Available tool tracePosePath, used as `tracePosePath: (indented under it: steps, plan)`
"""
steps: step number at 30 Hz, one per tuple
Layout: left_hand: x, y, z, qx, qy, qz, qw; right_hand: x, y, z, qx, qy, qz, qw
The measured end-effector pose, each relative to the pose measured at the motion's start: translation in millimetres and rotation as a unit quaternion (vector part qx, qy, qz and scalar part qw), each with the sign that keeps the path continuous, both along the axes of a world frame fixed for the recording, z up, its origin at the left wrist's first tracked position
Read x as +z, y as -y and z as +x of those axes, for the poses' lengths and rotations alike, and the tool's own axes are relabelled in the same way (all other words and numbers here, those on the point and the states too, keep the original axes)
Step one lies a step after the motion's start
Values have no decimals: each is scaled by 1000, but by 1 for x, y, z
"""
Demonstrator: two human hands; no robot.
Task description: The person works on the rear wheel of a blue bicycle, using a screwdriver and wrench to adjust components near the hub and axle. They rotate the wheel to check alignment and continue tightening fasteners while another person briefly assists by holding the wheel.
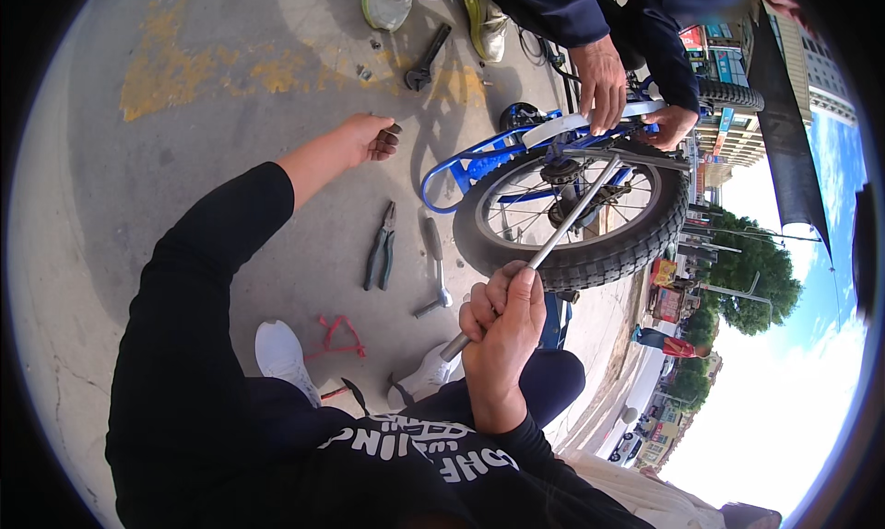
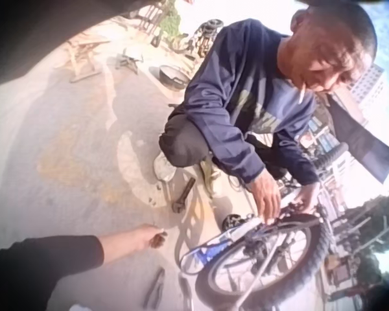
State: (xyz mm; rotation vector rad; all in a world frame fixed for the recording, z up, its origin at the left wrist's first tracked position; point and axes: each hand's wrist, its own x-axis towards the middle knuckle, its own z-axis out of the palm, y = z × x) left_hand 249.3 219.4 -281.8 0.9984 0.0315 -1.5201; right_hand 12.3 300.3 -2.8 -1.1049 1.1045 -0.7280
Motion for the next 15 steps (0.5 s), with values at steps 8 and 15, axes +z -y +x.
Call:
tracePosePath:
  steps: [8,15]
  plan:
    - [59,27,-34,-65,35,-188,979,-23,-16,-59,136,2,44,990]
    - [105,114,-115,-96,25,-360,927,-53,0,-164,359,-151,32,921]
